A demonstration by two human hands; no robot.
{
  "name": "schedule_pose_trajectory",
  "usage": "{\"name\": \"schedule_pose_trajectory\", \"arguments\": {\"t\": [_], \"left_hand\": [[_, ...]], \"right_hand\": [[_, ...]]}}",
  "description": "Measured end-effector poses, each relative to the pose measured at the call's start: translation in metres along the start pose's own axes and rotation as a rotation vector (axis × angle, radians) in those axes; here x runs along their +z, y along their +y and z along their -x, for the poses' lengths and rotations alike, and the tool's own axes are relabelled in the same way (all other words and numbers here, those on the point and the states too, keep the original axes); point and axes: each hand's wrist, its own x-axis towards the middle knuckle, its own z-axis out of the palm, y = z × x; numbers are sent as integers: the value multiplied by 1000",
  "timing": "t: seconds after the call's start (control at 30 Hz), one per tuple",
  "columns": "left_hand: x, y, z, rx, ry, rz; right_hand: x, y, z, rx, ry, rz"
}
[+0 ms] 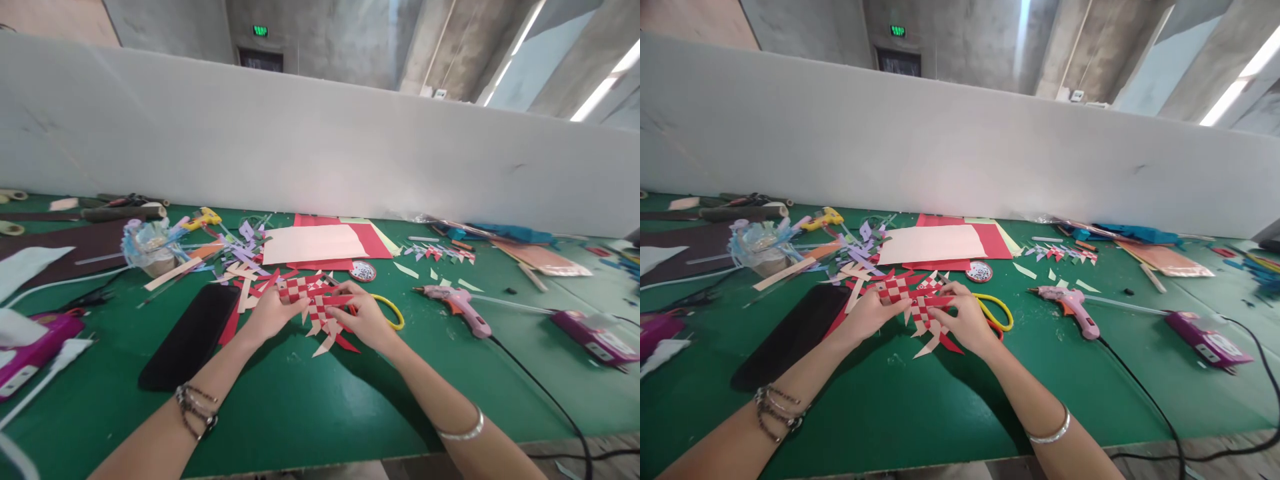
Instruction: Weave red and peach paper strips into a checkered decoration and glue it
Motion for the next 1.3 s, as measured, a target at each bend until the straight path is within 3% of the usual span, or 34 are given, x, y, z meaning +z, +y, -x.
{"name": "schedule_pose_trajectory", "arguments": {"t": [0.1, 0.3, 0.5, 0.67, 0.9, 1.0, 1.17, 1.3], "left_hand": [[0, -1, -1, 26, 26, 2], [-1, -3, 0, 1, -66, 26], [0, -4, 0, 50, 7, 14], [1, -3, 1, -11, 21, 49], [-1, -6, 0, -137, 4, 41], [-5, -8, -3, -130, -34, 42], [-9, -10, -7, -156, -76, 269], [-4, -8, -5, -75, -174, 469]], "right_hand": [[0, 1, 0, 37, 1, 12], [-1, -3, 1, 22, -43, 81], [1, -6, 2, 29, -91, 57], [0, -4, 1, 56, -167, 10], [-2, -1, 1, 58, -151, 9], [-2, 0, 1, 96, -144, -25], [-3, 1, 1, 209, -124, -154], [-1, 0, 1, 272, -75, -315]]}}
